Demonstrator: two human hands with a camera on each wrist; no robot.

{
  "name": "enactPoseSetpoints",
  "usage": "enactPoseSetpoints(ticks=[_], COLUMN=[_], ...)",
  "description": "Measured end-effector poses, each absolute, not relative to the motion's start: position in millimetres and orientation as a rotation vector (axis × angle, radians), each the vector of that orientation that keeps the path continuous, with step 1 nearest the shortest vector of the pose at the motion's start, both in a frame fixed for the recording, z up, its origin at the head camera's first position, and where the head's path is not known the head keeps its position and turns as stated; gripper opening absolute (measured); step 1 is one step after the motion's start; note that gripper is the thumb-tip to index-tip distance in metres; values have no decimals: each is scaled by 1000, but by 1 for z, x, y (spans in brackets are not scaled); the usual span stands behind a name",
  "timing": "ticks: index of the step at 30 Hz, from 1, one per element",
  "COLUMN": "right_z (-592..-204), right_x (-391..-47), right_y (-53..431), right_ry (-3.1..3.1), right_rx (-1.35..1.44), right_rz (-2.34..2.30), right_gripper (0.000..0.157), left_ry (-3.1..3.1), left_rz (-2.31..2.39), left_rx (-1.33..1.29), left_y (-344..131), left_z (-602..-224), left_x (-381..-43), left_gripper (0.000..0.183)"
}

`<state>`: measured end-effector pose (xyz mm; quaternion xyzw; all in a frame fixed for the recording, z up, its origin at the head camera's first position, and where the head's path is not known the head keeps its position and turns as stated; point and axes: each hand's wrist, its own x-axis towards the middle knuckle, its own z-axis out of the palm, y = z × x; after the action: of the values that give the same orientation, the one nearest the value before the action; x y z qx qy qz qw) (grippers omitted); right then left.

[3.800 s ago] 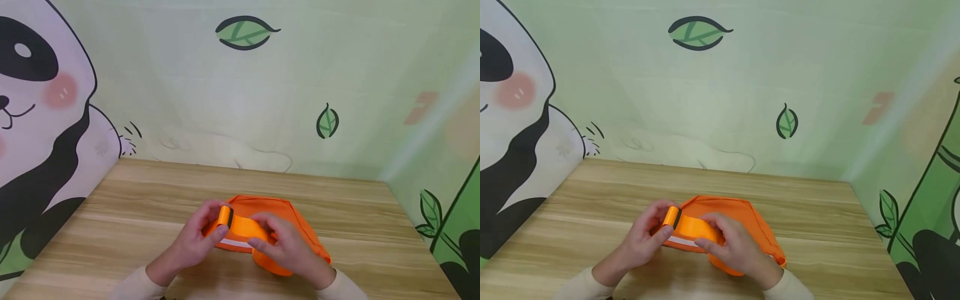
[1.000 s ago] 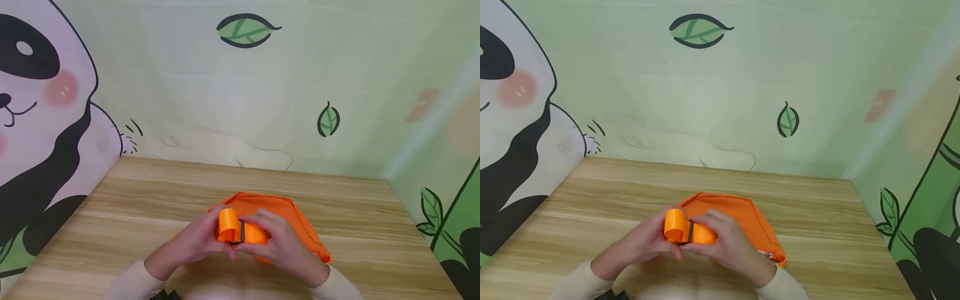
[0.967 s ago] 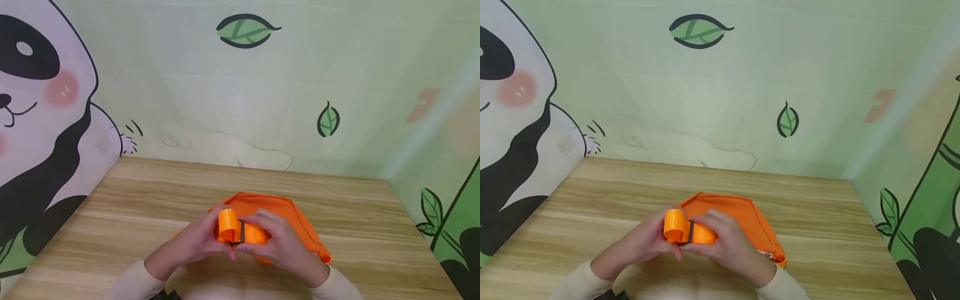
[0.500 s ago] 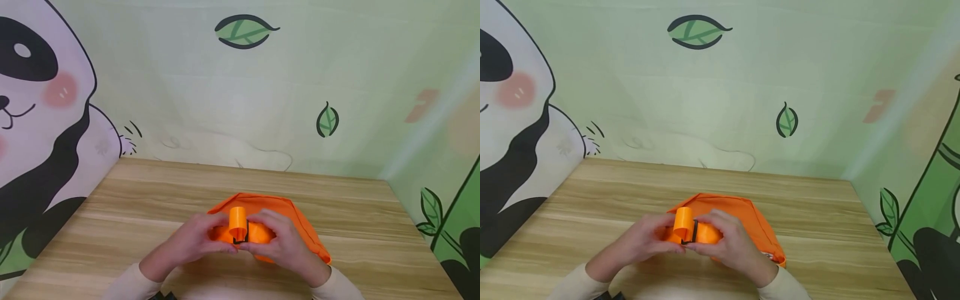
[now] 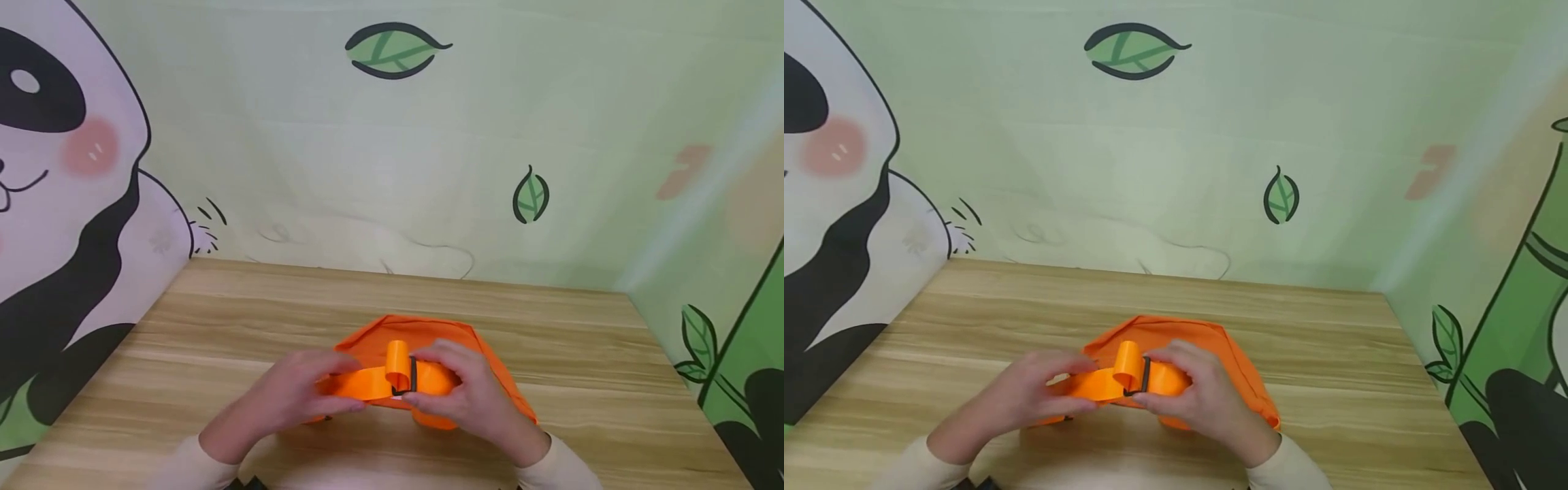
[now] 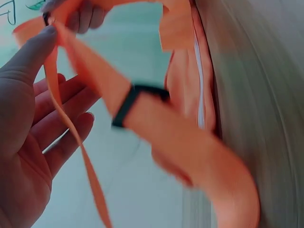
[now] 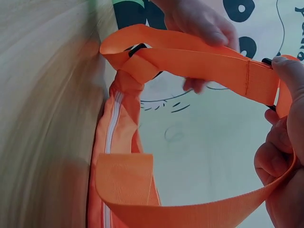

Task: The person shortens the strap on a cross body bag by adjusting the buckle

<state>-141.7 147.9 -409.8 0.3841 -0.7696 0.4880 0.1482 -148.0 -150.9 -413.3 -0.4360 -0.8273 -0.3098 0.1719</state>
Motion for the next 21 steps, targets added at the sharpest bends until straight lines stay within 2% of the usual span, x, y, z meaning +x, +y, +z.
enactPoseSetpoints(ticks=[6, 14, 21], right_z=[-411, -412, -413], right_x=[-144, -145, -144], right_y=[158, 169, 162], right_ry=[-2194, -2230, -2232], right_rx=[1092, 1084, 1081], right_rz=[1387, 1390, 1410], right_gripper=[48, 46, 45], left_ry=[-2354, -2588, -2793], left_rz=[-769, -846, -963], left_rx=[-1236, -1163, -1049], left_y=[-180, -214, -204], left_z=[-416, -414, -408], left_x=[-149, -145, -142], left_gripper=[38, 30, 46])
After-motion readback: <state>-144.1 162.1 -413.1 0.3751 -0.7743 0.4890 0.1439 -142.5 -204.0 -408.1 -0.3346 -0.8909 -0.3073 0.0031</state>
